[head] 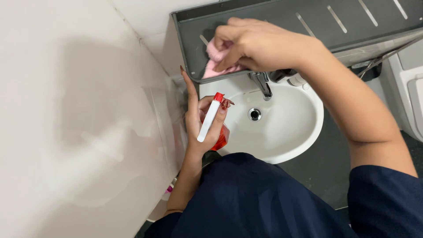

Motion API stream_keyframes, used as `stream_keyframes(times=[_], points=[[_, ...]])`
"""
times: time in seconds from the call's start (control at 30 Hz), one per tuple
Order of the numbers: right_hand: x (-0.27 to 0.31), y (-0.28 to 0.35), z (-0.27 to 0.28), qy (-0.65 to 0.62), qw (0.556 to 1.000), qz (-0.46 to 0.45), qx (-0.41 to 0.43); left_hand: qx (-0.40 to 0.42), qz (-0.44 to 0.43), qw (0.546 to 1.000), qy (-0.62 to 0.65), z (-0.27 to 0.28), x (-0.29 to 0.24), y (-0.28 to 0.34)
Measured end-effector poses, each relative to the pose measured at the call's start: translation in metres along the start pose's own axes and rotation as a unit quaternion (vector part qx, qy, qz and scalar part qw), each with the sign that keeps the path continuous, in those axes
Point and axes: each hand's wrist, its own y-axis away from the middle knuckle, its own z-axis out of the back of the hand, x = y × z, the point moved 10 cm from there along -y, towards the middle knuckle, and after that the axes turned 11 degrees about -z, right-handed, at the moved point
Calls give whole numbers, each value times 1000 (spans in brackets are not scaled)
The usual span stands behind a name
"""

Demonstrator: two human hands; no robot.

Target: The person cleans a bathroom sink area using a spray bottle and a pink cloth. They wipe the gray tray above the sink, then pick up and wipe two dark pump bottles before returning them. Finally, they spray and wipe the sink basin itself.

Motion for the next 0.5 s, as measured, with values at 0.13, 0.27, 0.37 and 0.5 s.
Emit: stream_keyframes(times=[0.13,0.27,0.37,0.5], points=[[-8,2,0,60,994,-46,-73,6,5,1000,8,-1,0,0],[-13,-11,-6,134,970,-72,-192,7,-6,1000,26,-2,-3,1],[-1,-15,0,146,974,-57,-165,9,-9,1000,26,-1,-4,1],[9,-7,-4,16,999,7,-31,7,1,1000,23,2,-2,1]])
